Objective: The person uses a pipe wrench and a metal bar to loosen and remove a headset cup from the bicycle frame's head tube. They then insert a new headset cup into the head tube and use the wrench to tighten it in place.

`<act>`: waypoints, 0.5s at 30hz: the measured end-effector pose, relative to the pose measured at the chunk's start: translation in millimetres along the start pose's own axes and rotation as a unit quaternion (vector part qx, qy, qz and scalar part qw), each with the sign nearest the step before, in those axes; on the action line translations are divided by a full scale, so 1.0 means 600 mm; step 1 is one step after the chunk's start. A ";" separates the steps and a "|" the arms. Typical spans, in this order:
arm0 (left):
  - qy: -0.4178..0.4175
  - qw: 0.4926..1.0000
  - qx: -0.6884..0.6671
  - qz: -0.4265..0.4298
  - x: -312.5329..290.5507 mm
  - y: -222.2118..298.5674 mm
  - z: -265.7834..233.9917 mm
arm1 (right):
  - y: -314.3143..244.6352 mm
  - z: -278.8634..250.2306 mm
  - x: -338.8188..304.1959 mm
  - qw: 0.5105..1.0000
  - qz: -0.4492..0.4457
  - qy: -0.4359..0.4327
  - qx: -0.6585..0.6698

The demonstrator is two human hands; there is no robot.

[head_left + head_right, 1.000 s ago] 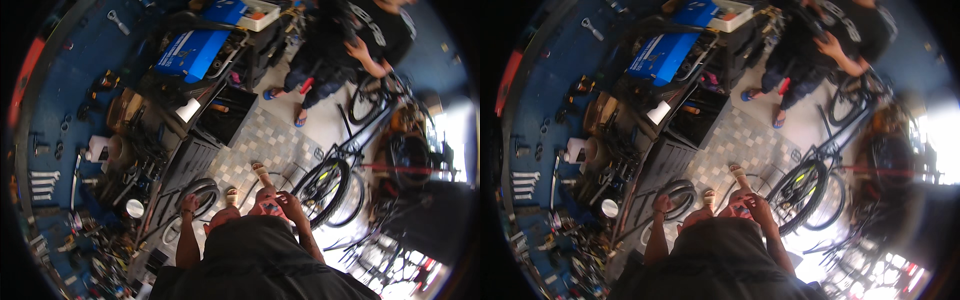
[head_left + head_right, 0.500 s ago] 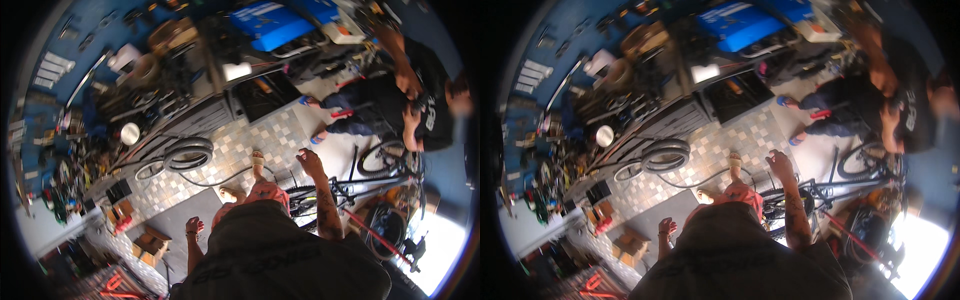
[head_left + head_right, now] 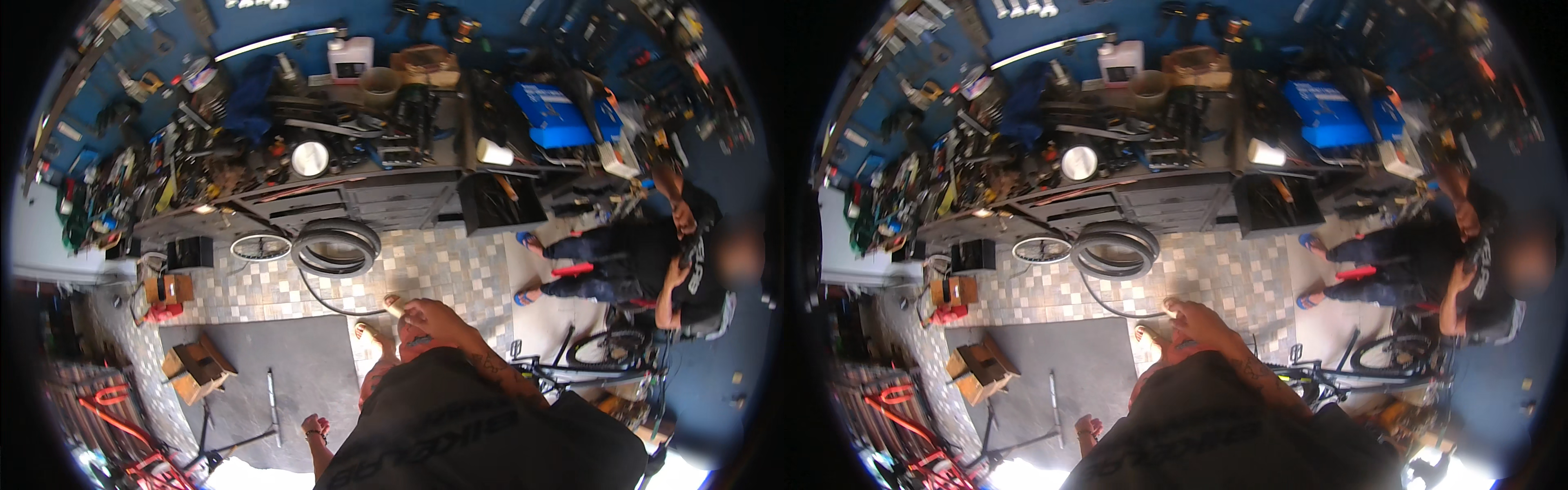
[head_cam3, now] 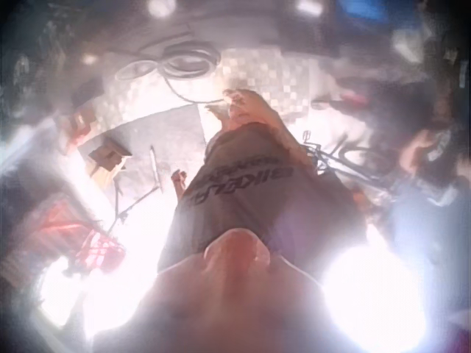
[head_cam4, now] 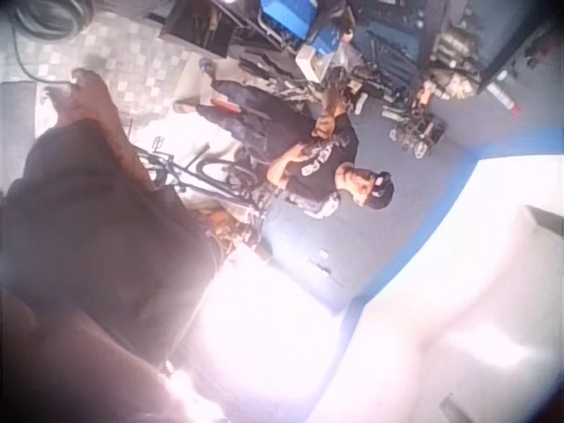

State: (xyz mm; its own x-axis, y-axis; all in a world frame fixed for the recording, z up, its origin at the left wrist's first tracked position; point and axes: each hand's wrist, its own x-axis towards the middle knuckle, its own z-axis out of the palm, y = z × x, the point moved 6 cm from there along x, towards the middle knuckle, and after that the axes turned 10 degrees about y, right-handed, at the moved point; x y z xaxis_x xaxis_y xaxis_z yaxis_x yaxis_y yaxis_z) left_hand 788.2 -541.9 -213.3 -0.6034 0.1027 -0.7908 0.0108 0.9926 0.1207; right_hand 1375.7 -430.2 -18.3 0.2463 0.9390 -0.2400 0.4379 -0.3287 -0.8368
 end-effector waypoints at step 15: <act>0.009 0.977 -0.211 -0.025 -0.125 -0.245 0.112 | -0.070 0.041 0.265 0.930 -0.192 -0.135 -0.283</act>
State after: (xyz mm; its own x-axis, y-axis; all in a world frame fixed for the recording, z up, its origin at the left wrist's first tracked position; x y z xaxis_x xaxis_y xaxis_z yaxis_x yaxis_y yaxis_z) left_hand 885.5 -691.4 -212.2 -0.6090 0.0507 -0.7915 -0.3457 0.8812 0.3224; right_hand 1375.3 -264.3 -33.2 -0.2138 0.9643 -0.1561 0.8528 0.1063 -0.5114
